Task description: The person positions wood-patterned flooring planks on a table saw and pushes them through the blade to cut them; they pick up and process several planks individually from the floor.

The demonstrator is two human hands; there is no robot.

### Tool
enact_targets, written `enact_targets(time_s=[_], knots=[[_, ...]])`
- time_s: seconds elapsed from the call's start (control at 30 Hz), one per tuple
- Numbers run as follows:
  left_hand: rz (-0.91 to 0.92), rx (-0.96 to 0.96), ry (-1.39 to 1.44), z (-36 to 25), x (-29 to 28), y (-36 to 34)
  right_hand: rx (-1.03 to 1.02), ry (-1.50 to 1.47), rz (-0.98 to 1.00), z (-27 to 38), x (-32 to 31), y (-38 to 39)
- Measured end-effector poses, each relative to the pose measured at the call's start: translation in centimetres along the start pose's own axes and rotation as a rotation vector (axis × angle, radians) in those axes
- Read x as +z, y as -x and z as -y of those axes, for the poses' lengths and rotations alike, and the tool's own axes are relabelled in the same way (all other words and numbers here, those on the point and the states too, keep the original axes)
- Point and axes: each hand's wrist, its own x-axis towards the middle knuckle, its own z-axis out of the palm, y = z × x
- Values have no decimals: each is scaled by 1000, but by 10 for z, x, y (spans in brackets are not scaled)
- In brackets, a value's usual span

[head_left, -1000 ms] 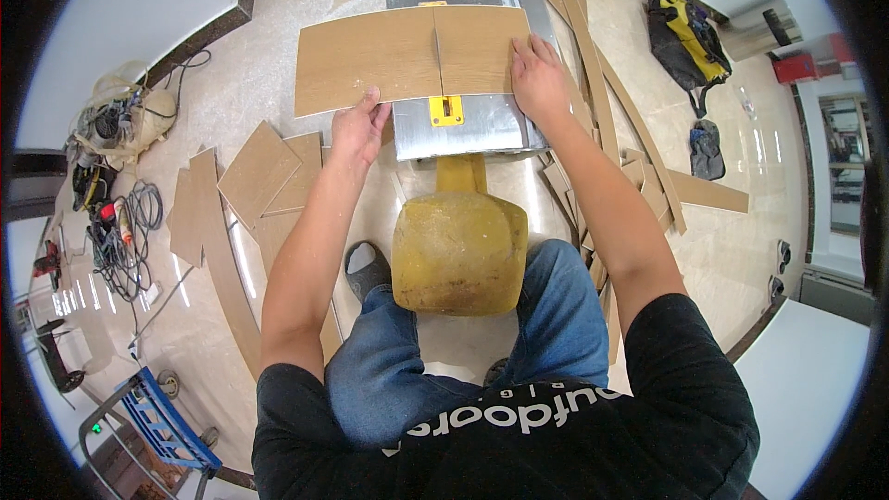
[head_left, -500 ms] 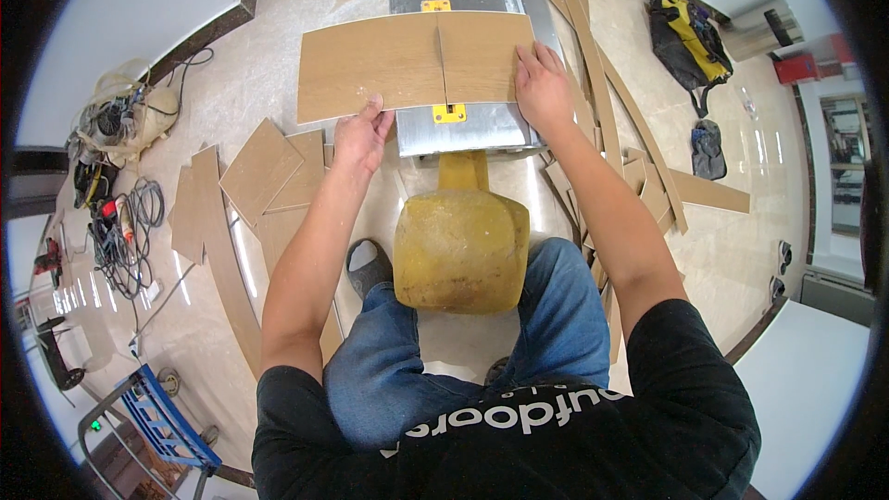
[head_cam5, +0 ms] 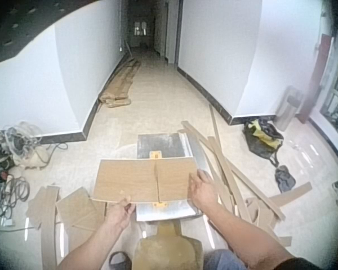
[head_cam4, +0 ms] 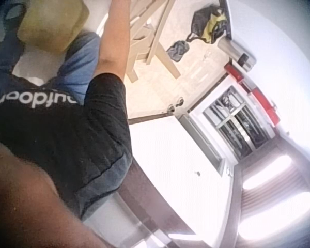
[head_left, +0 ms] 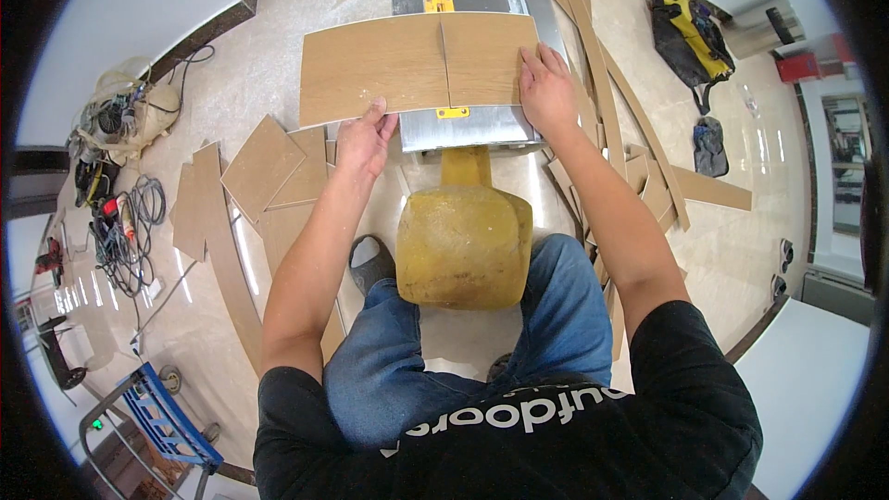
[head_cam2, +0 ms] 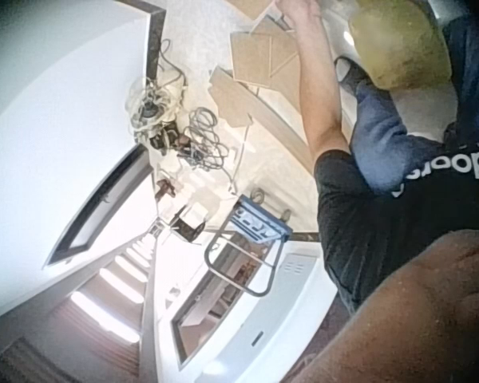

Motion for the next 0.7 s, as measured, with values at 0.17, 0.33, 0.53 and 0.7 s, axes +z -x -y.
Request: enact_targets(time_s=[0.17, 0.33, 0.53, 0.7], knots=[[22, -7, 4, 2, -5, 0, 6, 14, 10, 0, 0, 2], [11, -6, -2, 2, -4, 5, 18, 18, 16, 1, -3, 6], [21, -4, -1, 3, -6, 8, 24, 15, 14, 0, -1, 9], [17, -13, 1, 5, -9, 9, 29, 19, 22, 1, -2, 10]])
